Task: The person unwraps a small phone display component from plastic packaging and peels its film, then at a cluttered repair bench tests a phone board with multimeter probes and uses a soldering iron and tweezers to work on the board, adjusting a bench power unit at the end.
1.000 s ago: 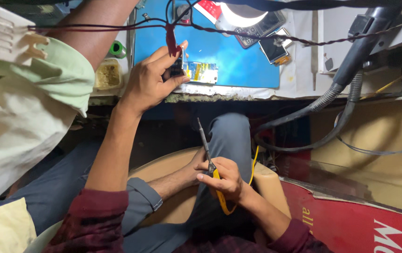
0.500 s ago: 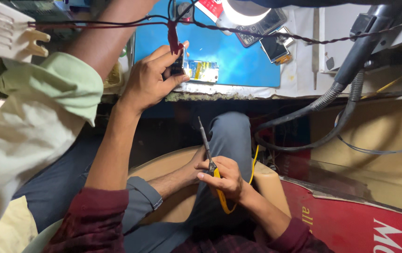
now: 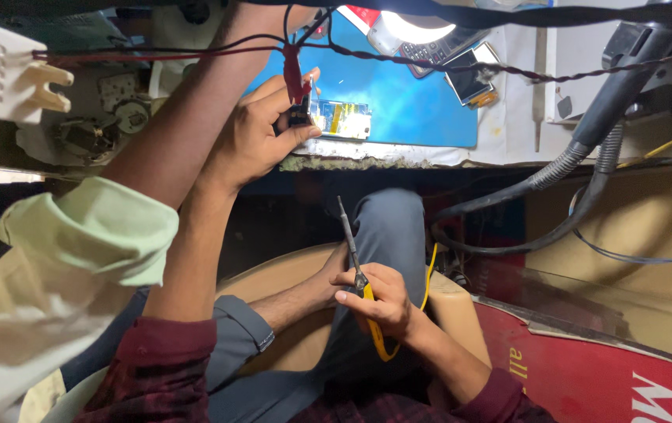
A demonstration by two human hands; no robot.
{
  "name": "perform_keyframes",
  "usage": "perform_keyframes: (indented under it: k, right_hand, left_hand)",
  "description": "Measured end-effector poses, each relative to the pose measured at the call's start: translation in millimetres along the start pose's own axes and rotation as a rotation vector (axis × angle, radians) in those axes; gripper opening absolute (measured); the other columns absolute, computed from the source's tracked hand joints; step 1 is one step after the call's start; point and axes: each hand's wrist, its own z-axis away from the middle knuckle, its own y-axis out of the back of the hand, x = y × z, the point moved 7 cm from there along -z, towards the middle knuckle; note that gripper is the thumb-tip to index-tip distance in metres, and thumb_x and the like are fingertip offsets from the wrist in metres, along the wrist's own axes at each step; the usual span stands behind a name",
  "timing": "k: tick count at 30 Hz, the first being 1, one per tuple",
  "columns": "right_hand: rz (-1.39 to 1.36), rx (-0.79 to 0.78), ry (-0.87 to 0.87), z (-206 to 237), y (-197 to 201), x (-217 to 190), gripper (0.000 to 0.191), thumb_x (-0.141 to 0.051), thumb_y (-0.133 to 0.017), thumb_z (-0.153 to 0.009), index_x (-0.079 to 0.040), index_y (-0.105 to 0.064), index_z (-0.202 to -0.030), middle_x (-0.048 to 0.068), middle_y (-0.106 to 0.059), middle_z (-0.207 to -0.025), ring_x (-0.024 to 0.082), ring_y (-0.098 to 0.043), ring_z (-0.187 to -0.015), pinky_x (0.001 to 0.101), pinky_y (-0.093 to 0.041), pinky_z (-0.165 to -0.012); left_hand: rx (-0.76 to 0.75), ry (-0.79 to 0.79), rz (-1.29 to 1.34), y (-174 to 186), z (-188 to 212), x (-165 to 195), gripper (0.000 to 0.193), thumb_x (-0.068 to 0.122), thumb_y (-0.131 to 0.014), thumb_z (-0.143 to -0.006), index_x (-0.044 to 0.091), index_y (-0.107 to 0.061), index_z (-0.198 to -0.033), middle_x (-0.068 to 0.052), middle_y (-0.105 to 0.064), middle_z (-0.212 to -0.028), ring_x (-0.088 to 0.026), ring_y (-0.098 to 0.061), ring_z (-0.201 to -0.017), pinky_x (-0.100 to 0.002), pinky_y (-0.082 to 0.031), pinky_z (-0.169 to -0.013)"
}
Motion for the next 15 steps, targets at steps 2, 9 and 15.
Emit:
perform_keyframes:
  k: [2,9,15]
  right_hand:
    - [-0.005,0.006,-0.003,-0.9,0.4,-0.2,0.056,0.005,-0.073,-0.084,-0.012,-0.055,-0.134,0.017,-0.070,-0.112,0.029,-0.070,-0.085,0.0373,-0.058,-0.073]
    - [-0.015,0.006,-0.010,-2.3,0.6,-0.6,0.056,0.006,-0.072,-0.085,-0.012,-0.054,-0.135,0.017,-0.070,-0.112,0.028,-0.070,-0.084,0.0372,-0.057,-0.073]
    - [-0.029,0.002,-0.012,-3.0,1.0,-0.6,0.054,0.004,-0.073,-0.084,-0.012,-0.055,-0.134,0.018,-0.070,-0.112,0.027,-0.069,-0.083,0.0369,-0.057,-0.072]
  left_hand:
    - [0.017,-0.006,-0.024,-1.1,1.2,-4.4,0.062,0.013,-0.087,-0.088,0.004,-0.061,-0.144,-0.008,-0.062,-0.097,-0.014,-0.050,-0.069,-0.029,-0.043,-0.060]
    - [0.024,0.009,0.333,-13.9,-1.0,-12.9,0.063,0.009,-0.083,-0.090,0.002,-0.057,-0.147,-0.010,-0.060,-0.106,-0.016,-0.046,-0.072,-0.029,-0.042,-0.063]
    - [0.106,0.038,0.221,-10.2,-61.0,-24.6,0.064,0.009,-0.084,-0.089,0.003,-0.057,-0.147,-0.010,-0.061,-0.108,-0.016,-0.047,-0.072,-0.029,-0.043,-0.063]
